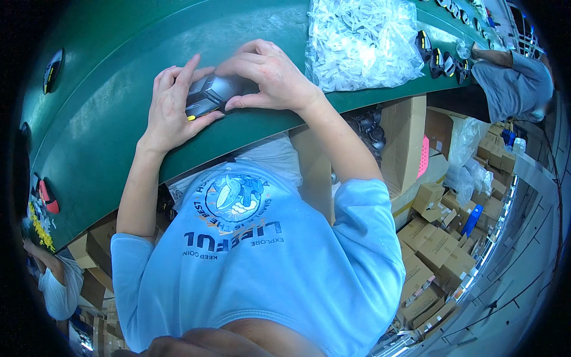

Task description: Assembling small electronic components, likely computer mice, on an industrial production line.

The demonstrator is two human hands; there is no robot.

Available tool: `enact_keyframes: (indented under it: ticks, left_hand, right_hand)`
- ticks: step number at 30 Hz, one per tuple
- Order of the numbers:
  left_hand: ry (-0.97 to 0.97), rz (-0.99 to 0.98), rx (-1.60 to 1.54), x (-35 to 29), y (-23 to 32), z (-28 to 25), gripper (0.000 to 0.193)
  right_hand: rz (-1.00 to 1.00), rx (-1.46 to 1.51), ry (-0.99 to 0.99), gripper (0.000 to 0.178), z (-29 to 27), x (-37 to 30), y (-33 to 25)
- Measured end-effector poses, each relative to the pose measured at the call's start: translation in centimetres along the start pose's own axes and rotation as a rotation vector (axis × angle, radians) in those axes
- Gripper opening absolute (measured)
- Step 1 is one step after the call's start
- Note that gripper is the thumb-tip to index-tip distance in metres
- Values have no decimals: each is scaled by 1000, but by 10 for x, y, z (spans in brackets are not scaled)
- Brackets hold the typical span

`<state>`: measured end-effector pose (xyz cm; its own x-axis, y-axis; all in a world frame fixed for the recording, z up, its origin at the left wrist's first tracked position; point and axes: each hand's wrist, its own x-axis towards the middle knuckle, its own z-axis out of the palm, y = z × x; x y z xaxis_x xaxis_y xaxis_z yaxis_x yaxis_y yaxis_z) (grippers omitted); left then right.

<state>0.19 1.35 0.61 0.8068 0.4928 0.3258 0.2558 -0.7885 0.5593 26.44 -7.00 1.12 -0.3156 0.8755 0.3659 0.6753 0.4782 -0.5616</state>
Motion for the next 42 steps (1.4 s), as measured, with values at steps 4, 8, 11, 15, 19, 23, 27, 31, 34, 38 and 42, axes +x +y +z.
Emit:
enact_keyframes:
  ticks: [4,8,11,15,19,23,27,31,34,38,42]
  left_hand:
    - [-9,-3,7,0,2,0,114]
    - [-3,7,-5,0,1,0,113]
    - [-7,-3,8,0,-1,-1,113]
    - [3,7,-4,0,0,-1,112]
    - [-16,1,-8,1,2,-1,110]
    - [-7,7,-7,1,1,-1,108]
    - [-17,23,7,0,0,-1,111]
    - [-25,10,-10,-1,-1,0,111]
    - [-26,2,-18,-1,-1,-1,110]
    - [-22,18,-18,-1,-2,-2,109]
    - [-21,51,-28,0,-3,0,109]
  right_hand:
    - [-19,-45,18,55,1,-5,-3]
    - [-98,-72,8,54,0,-5,-5]
    - [12,-94,-35,54,-4,2,-7]
    - [31,-111,-68,60,-7,-1,-11]
    - [2,-4,121,52,2,-10,-12]
    - [100,-39,4,57,3,-11,-10]
    - [116,-44,-40,59,0,-11,-8]
    - [95,-32,-61,56,1,-7,-10]
    - [87,-83,-31,54,3,-11,-18]
    - [117,-100,-119,54,-4,-5,-15]
    - [139,-46,-51,53,2,-11,-15]
